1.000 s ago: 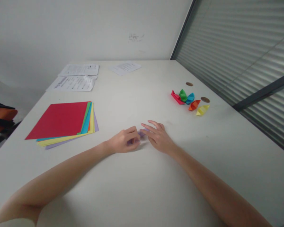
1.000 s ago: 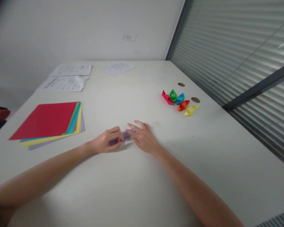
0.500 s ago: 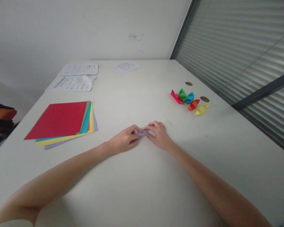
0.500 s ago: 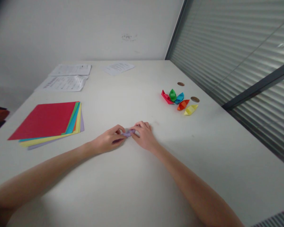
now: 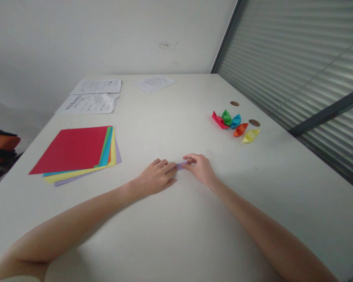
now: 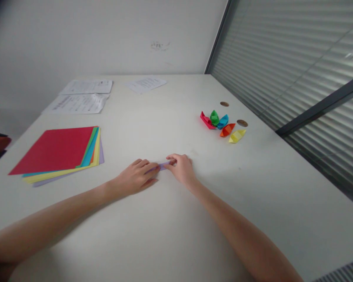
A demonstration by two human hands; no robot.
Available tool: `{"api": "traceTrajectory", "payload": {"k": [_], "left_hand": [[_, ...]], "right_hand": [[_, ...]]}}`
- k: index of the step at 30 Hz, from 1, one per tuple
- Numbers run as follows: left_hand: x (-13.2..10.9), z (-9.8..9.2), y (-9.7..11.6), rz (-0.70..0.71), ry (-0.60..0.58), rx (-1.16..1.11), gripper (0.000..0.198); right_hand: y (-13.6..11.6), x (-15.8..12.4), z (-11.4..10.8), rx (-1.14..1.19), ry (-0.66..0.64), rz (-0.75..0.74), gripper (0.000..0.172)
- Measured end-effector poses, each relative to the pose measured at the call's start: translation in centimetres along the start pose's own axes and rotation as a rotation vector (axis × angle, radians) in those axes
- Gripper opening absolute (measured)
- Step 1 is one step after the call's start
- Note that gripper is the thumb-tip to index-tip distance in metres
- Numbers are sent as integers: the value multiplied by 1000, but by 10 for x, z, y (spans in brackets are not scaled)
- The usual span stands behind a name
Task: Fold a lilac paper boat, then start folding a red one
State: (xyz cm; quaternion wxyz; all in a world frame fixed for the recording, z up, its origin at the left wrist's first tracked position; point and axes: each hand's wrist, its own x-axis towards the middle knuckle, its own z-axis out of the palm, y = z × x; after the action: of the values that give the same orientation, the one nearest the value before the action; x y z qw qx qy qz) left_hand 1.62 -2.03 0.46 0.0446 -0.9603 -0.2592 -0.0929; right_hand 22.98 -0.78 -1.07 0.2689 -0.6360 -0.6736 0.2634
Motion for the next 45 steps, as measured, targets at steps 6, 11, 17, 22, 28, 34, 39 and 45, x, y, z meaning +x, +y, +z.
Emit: {"api": "traceTrajectory", "payload": {"k": [6, 11, 17, 22, 28, 34, 39, 45], "left_hand": [[-2, 2, 0, -49, -10, 15, 44], [-3, 2, 0, -64, -6, 27, 52], [-2, 2, 0, -65, -32, 18, 50], [-2, 2, 0, -62, -26, 5, 48], [-3, 3, 1, -68, -9, 5, 48], [-3, 3, 1, -69, -16, 9, 47], [-2, 3, 1, -64, -13, 13, 45], [-3, 3, 1, -64, -15, 4, 45]], "right_hand": [[-3, 3, 1, -38, 76, 6, 5], [-2, 6, 1, -56, 87, -18, 6], [-6, 7, -6, -149, 11, 79, 14], [-8, 7, -6, -164, 18, 112, 18], [-3, 7, -4, -151, 22, 26, 23], [-1, 8, -3, -109, 64, 27, 20], [2, 10, -5, 23, 82, 38, 15], [1, 9, -6, 20, 109, 17, 17]]}}
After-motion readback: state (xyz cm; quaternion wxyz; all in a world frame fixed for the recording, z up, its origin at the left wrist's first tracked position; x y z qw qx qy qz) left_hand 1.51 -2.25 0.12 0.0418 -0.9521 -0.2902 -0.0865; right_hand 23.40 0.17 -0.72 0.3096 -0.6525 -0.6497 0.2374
